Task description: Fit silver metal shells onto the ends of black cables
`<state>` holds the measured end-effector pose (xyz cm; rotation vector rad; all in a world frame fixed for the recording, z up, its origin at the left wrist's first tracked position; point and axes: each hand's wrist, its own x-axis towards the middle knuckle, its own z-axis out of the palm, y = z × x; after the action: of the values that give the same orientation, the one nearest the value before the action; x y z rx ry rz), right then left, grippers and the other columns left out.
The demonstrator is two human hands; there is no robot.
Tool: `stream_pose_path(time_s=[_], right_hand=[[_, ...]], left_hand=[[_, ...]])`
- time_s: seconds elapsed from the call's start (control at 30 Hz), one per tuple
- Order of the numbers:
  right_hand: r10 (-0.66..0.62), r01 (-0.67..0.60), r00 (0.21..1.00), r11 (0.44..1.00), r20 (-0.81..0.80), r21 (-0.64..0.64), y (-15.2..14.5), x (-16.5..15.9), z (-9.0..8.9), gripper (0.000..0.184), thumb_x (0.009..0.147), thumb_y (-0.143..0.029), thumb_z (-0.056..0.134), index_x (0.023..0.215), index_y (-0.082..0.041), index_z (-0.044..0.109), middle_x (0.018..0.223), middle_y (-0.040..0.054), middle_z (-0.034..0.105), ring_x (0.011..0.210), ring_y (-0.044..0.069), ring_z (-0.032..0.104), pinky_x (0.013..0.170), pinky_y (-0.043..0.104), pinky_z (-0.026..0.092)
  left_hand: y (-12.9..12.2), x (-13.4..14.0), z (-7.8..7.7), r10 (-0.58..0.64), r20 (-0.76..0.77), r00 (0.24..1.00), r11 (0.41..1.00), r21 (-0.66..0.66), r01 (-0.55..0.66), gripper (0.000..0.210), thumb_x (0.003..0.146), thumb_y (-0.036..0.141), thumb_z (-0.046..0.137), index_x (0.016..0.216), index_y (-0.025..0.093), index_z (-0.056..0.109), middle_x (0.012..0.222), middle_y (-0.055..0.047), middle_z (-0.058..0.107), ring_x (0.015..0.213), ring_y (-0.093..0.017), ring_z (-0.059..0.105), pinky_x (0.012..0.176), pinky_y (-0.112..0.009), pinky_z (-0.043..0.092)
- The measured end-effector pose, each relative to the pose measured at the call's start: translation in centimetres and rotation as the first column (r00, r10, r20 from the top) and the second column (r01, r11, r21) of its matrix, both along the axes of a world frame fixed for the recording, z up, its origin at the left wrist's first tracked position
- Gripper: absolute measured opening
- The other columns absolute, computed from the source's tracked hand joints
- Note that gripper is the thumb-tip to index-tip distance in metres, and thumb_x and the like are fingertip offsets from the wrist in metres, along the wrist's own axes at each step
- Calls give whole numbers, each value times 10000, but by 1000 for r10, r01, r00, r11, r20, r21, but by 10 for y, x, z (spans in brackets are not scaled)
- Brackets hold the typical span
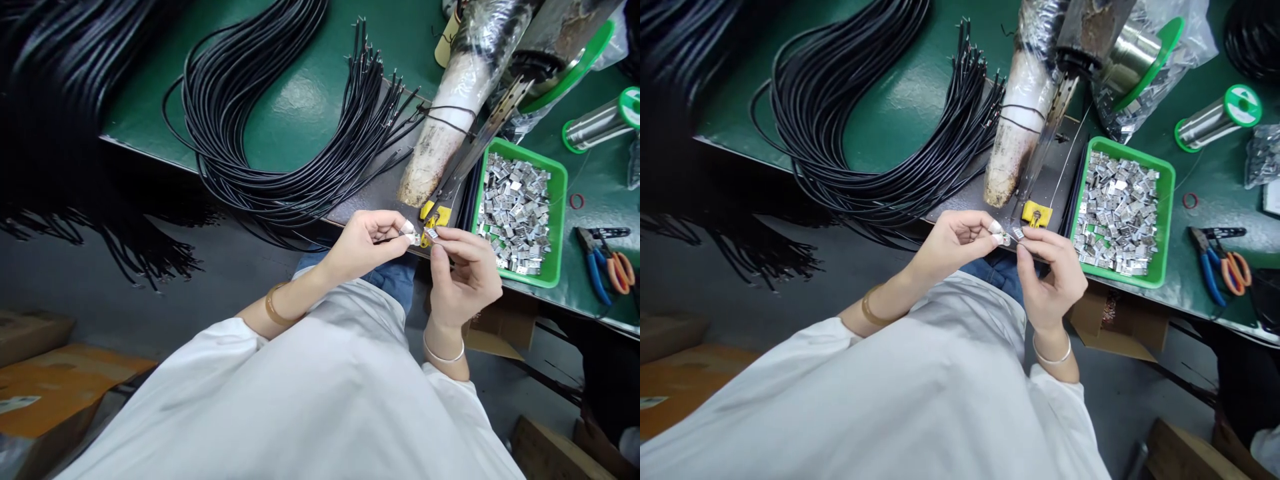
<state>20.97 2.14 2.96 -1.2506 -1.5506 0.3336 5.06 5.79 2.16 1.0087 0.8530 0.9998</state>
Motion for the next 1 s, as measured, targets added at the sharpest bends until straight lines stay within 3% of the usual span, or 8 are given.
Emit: stream_pose_path(time_s=[0.13, 0.33, 0.5, 0.7, 0.9, 1.0], right_hand=[[52, -53, 993, 999, 111, 4, 0, 3, 2, 197, 854, -130, 732, 983, -279, 737, 1063, 20, 742, 1001, 191, 722, 894, 394, 622], [117, -112, 993, 985, 34, -129, -1, 6, -5, 105, 915, -170, 656, 999, -232, 658, 1152, 55, 715, 1075, 212, 716, 922, 412, 627], [8, -8, 1000, 1000, 14, 18, -1, 8, -10, 175, 885, -121, 675, 1021, -229, 652, 1105, 60, 735, 1014, 217, 734, 889, 425, 635], [53, -55, 998, 995, 27, 87, -1, 1, -11, 185, 839, -88, 716, 968, -214, 677, 1096, 70, 763, 995, 218, 752, 841, 398, 654], [29, -74, 973, 979, 228, 189, 0, 3, -13, 243, 790, -59, 756, 960, -213, 677, 1095, 53, 781, 953, 188, 765, 823, 329, 660], [39, -90, 975, 970, 220, 227, 2, 3, -15, 260, 789, -46, 748, 979, -206, 670, 1125, 63, 775, 962, 192, 768, 810, 324, 672]], left_hand=[[-2, 1, 0, -28, -7, 1000, 999, 34, 28, 118, 770, 238, 706, 763, 122, 685, 651, 12, 577, 594, -62, 475, 605, -203, 428], [-3, 1, 1, -36, -73, 997, 998, 49, 40, 85, 737, 188, 696, 725, 114, 655, 592, 35, 510, 551, -49, 413, 538, -190, 353], [-1, 2, 1, 13, -45, 999, 999, 52, -10, 74, 746, 178, 696, 724, 116, 660, 554, 47, 478, 514, -38, 369, 496, -180, 296], [2, 2, -2, 55, 20, 998, 995, 79, -56, 157, 792, 282, 743, 788, 125, 754, 733, -30, 694, 684, -97, 597, 665, -202, 502], [4, 4, -3, 85, -1, 996, 994, 73, -85, 165, 773, 272, 767, 753, 110, 750, 690, -18, 667, 638, -79, 562, 612, -183, 476], [4, 5, -3, 113, -21, 993, 990, 88, -111, 124, 774, 231, 741, 743, 112, 753, 687, -18, 671, 620, -77, 555, 597, -184, 470]])
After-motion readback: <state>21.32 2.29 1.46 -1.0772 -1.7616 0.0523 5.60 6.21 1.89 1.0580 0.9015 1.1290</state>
